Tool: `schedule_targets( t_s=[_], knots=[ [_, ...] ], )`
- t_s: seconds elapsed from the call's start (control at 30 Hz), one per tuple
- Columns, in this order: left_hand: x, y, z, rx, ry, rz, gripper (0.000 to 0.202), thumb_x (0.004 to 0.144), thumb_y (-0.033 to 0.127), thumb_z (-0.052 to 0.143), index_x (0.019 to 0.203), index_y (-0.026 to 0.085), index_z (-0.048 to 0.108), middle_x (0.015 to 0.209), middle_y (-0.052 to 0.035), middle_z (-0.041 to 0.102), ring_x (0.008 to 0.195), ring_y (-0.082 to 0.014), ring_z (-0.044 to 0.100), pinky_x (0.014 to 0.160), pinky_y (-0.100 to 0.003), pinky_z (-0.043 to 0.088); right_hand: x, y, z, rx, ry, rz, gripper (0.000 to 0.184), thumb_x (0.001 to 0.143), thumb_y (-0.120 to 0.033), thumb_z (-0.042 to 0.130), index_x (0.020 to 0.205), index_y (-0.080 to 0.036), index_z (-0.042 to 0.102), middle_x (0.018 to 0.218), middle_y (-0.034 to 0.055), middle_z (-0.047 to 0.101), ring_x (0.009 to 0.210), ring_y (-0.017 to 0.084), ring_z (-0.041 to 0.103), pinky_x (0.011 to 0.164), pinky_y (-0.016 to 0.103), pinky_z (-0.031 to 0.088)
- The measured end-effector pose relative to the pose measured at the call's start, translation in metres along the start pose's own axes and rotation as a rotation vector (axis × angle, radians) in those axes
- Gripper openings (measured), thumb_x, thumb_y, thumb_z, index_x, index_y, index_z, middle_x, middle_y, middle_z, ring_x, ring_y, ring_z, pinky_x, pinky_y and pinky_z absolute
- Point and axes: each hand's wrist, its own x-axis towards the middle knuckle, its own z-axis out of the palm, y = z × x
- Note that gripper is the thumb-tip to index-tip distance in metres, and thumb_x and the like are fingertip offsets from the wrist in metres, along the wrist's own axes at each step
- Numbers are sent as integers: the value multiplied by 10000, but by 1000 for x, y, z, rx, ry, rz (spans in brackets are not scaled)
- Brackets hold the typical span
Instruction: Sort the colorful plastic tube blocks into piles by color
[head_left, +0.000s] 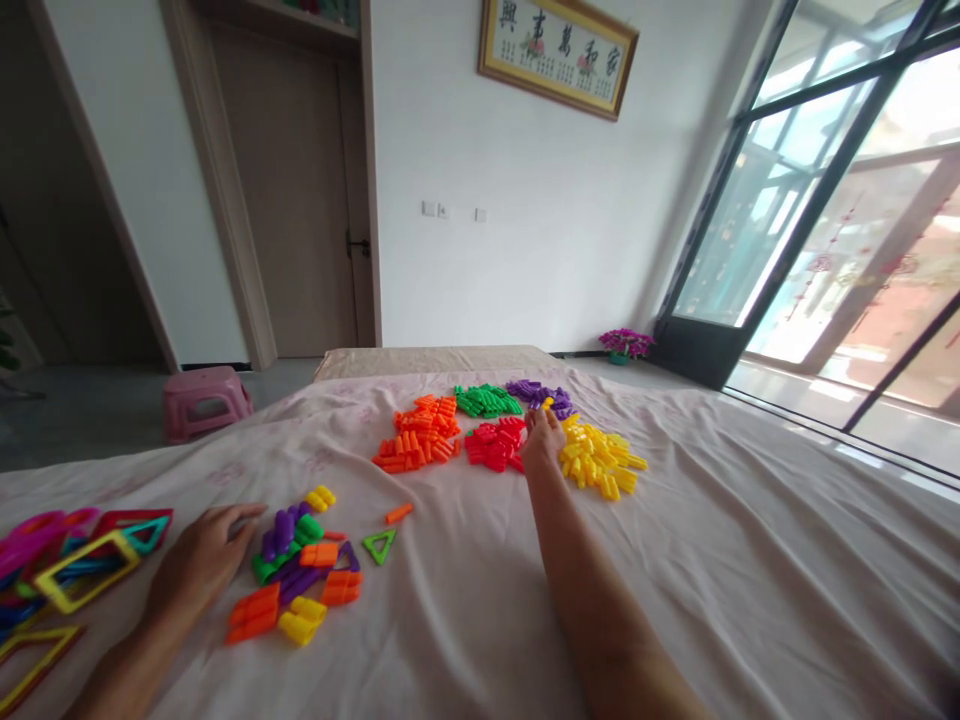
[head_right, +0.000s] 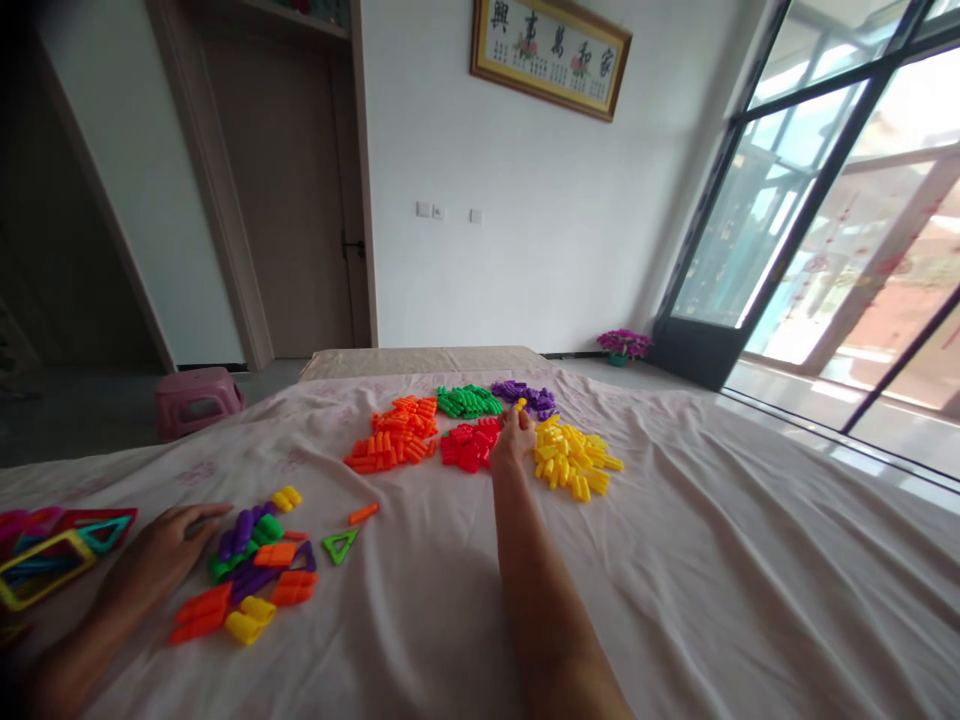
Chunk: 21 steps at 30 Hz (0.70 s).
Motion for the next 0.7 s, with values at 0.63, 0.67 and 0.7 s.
schedule_targets(
  t_s=[0.63, 0.67, 0.7],
  knots=[
    [-6, 19, -9, 32, 41, -3, 397, 844, 373, 448, 1070, 212, 733, 1154, -88, 722, 1112, -253, 649, 991, -344, 487, -100, 25, 36, -202, -588, 139, 342, 676, -271, 687, 1000, -171, 726, 852, 26, 729, 622, 114, 631, 556, 221, 484],
    [-6, 21, -9, 38, 43, -5, 402, 844, 367, 446, 1079, 210, 732, 1154, -86, 722, 1113, -245, 648, 995, -334, 483, -117, 30, 40, -247, -708, 123, 341, 685, -289, 689, 1002, -170, 730, 851, 30, 731, 641, 123, 634, 567, 227, 482],
    [-7, 22, -10, 43, 44, -6, 401, 846, 361, 444, 1084, 211, 730, 1162, -81, 720, 1121, -236, 644, 1002, -323, 477, -133, 34, 42, -287, -829, 105, 332, 700, -301, 687, 1003, -171, 734, 855, 34, 734, 669, 134, 642, 587, 235, 487]
  ],
)
